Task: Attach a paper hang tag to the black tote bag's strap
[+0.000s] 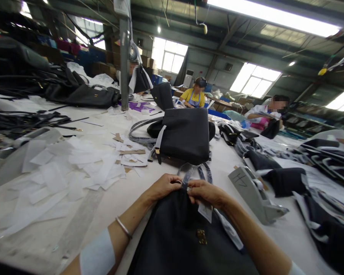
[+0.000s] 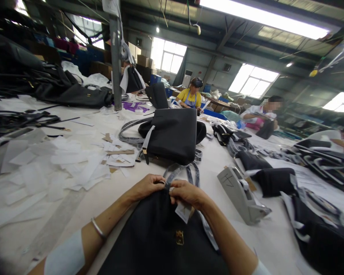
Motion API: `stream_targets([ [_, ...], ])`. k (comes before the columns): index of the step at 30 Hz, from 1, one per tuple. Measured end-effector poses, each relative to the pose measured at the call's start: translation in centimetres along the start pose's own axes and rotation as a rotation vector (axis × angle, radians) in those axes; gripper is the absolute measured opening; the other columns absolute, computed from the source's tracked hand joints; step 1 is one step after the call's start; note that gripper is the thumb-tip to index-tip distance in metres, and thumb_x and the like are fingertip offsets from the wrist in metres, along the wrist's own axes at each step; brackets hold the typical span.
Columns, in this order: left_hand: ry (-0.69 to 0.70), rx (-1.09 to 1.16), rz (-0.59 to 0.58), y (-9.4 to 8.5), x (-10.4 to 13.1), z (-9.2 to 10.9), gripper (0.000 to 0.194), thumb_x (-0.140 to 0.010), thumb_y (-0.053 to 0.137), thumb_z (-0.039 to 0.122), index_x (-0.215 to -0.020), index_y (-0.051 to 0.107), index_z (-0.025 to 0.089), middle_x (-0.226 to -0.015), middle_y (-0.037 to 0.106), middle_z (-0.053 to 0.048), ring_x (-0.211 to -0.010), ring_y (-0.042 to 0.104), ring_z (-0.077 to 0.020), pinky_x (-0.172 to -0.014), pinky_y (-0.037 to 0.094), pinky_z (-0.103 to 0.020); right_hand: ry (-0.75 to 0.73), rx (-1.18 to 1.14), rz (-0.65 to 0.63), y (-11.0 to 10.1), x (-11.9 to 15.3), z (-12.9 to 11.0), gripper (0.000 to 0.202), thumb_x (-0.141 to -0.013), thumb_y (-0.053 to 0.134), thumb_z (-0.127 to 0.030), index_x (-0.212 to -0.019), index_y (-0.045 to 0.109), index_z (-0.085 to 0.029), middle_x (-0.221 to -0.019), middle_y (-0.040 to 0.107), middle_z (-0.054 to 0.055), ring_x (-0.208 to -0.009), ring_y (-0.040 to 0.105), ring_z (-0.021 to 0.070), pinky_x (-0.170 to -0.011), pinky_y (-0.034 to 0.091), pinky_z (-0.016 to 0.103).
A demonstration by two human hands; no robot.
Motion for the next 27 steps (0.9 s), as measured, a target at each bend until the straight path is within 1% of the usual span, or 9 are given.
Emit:
stream_targets([
  [3,-0.018,-0.248,0.099,0.0,0.2,0.1,0.022,-0.078,0.059,0.032,-0.083,0.072,0.015,-0.080,0.071,-0.003,-0.076,0.061,-0.0176,-0.072,0.041,-0.024,-0.008,0.130,0.052,-0.1,0.1,-0.1,0.030,-0.071,0.056,-0.025,-0.098,0.061,-0.013,-0.062,0.060,-0.002,-0.049,0.045,0.0083,-0.047,0.033,0.018],
  [6,0.013,-0.522,0.199,0.0,0.4,0.6,0.020,-0.080,0.054,0.029,-0.079,0.070,0.018,-0.079,0.070,-0.002,-0.076,0.060,-0.0169,-0.070,0.039,-0.024,-0.022,0.465,0.192,-0.5,0.4,-0.6,0.032,-0.069,0.059,-0.015,-0.101,0.061,-0.014,-0.063,0.058,-0.003,-0.055,0.048,0.0109,-0.050,0.033,0.021],
  [8,0.033,-0.532,0.220,0.0,0.5,0.9,0.020,-0.081,0.053,0.030,-0.078,0.068,0.018,-0.079,0.068,-0.002,-0.076,0.059,-0.0163,-0.070,0.039,-0.024,-0.054,0.671,0.271,-0.8,0.6,-0.8,0.036,-0.067,0.063,-0.011,-0.102,0.065,-0.015,-0.064,0.057,-0.004,-0.059,0.050,0.0121,-0.052,0.032,0.022],
  [10,0.033,-0.424,0.188,0.0,0.5,0.9,0.022,-0.081,0.053,0.033,-0.077,0.067,0.017,-0.077,0.067,-0.001,-0.075,0.058,-0.0156,-0.070,0.040,-0.023,-0.079,0.725,0.291,-1.1,0.5,-0.8,0.034,-0.068,0.065,-0.011,-0.102,0.068,-0.016,-0.065,0.057,-0.004,-0.062,0.050,0.0125,-0.054,0.032,0.022],
  [15,-0.021,-0.265,0.138,-0.1,0.5,0.4,0.020,-0.076,0.054,0.031,-0.079,0.067,0.015,-0.075,0.065,0.000,-0.073,0.056,-0.0146,-0.068,0.040,-0.024,-0.022,0.480,0.218,-1.0,-0.8,1.1,0.034,-0.069,0.061,-0.011,-0.102,0.070,-0.013,-0.061,0.058,-0.003,-0.053,0.047,0.0109,-0.050,0.032,0.021],
  [18,-0.040,-0.254,0.146,-0.1,0.5,0.0,0.016,-0.072,0.057,0.025,-0.079,0.067,0.015,-0.076,0.065,0.000,-0.072,0.055,-0.0140,-0.067,0.038,-0.024,0.093,0.192,0.134,-0.1,-1.7,2.6,0.032,-0.067,0.062,-0.018,-0.097,0.070,-0.011,-0.058,0.060,-0.001,-0.045,0.044,0.0096,-0.045,0.032,0.021],
  [20,-0.059,-0.216,0.158,0.0,0.5,-0.3,0.016,-0.068,0.063,0.025,-0.080,0.065,0.015,-0.074,0.063,0.000,-0.070,0.054,-0.0136,-0.065,0.038,-0.023,0.108,-0.053,0.106,0.5,-1.9,3.3,0.028,-0.064,0.067,-0.024,-0.089,0.070,-0.012,-0.059,0.061,0.000,-0.046,0.048,0.0098,-0.047,0.037,0.020],
  [24,-0.151,-0.140,0.254,-0.1,0.1,-1.3,0.043,-0.056,0.079,0.034,-0.090,0.061,0.014,-0.067,0.057,0.004,-0.061,0.049,-0.0115,-0.055,0.034,-0.022,0.035,-0.399,0.012,1.2,-1.9,3.6,0.029,-0.060,0.080,-0.027,-0.081,0.069,-0.011,-0.068,0.066,0.003,-0.055,0.058,0.0105,-0.056,0.045,0.018],
  [27,-0.215,-0.095,0.264,-0.2,-0.3,-1.8,0.045,-0.059,0.076,0.040,-0.092,0.064,0.013,-0.064,0.054,0.004,-0.057,0.044,-0.0101,-0.052,0.029,-0.022,-0.004,-0.517,-0.041,1.4,-1.7,3.4,0.032,-0.063,0.082,-0.024,-0.089,0.071,-0.011,-0.074,0.068,0.005,-0.060,0.062,0.0117,-0.061,0.048,0.019],
])
Point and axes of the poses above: each hand's wrist, its own x-axis away from the middle knuckle, its own y-axis out of the palm, z = x × y, the point moved 2 cm from there along -x, towards the middle knuckle
